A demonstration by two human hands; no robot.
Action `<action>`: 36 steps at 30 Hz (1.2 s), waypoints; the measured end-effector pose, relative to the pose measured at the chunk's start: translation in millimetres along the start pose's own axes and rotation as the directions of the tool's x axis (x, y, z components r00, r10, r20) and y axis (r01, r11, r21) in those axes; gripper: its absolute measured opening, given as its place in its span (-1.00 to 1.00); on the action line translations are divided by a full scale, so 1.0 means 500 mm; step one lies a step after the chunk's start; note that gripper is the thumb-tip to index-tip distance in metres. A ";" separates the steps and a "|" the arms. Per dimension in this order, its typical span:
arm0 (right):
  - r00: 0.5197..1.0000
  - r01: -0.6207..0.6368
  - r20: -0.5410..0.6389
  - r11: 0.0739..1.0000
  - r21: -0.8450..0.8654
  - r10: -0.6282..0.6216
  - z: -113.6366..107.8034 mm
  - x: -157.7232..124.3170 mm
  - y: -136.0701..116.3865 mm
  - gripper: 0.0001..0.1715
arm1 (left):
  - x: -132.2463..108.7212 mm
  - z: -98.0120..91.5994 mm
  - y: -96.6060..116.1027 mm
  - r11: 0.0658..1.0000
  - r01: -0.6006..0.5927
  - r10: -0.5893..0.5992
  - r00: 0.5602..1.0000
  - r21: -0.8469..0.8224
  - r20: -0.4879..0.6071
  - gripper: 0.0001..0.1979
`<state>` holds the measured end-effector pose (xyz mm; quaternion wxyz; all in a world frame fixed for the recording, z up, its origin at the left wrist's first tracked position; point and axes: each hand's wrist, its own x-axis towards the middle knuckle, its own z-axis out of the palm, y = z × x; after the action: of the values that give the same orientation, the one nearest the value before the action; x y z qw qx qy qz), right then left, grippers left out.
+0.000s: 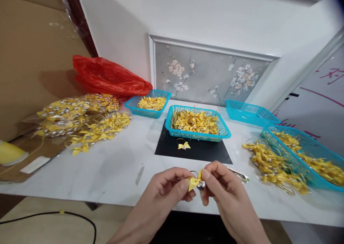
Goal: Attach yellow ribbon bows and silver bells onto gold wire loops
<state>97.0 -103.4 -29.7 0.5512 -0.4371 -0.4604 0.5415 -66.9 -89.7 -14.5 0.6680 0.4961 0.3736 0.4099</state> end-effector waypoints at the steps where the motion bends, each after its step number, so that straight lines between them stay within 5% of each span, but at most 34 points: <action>1: 1.000 -0.005 0.001 1.000 0.006 0.005 0.001 -0.001 0.002 -0.69 | 0.001 0.000 0.001 1.000 -0.004 0.004 1.000 0.008 0.001 -0.86; 6: 1.000 0.012 -0.002 0.999 -0.050 -0.012 0.010 0.002 0.004 -0.68 | 0.010 -0.001 0.003 0.995 0.001 0.002 0.999 0.098 -0.032 -0.81; 9: 0.982 0.132 -0.073 0.909 -0.396 -0.174 -0.019 0.032 0.001 -0.68 | 0.022 -0.009 -0.008 0.994 0.023 -0.008 0.991 0.110 -0.131 -0.80; 11: 0.935 0.150 -0.147 0.738 -0.658 -0.322 -0.070 0.062 -0.006 -0.72 | 0.033 -0.019 -0.018 0.990 0.039 -0.008 0.975 0.137 -0.221 -0.74; 17: 0.819 -0.111 -0.263 0.308 -0.945 -0.510 -0.273 0.132 -0.034 -0.86 | 0.054 -0.032 -0.038 0.965 0.017 0.070 0.946 0.261 -0.318 -0.70; 22: 0.888 -0.232 -0.162 -0.116 -0.966 -0.430 -0.338 0.155 -0.019 -0.79 | 0.058 -0.026 -0.049 0.961 0.033 0.042 0.964 0.274 -0.262 -0.77; 26: 0.945 -0.201 -0.092 -0.334 -0.921 -0.314 -0.339 0.159 -0.003 -0.95 | 0.062 -0.035 -0.059 0.961 -0.011 0.067 0.979 0.278 -0.192 -0.77; 31: 0.966 -0.181 -0.086 -0.402 -0.898 -0.243 -0.311 0.174 -0.033 -0.86 | 0.062 -0.044 -0.064 0.958 -0.039 0.089 0.982 0.283 -0.167 -0.77; 36: 0.963 -0.078 -0.006 -0.257 -0.963 -0.269 -0.229 0.244 -0.082 -0.80 | 0.060 -0.053 -0.074 0.970 -0.042 0.079 0.986 0.240 -0.147 -0.74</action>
<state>216.0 19.1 -7.8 0.0791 -0.7196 -0.6774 -0.1304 -73.0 -59.1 -59.3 0.5603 0.5496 0.4553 0.4203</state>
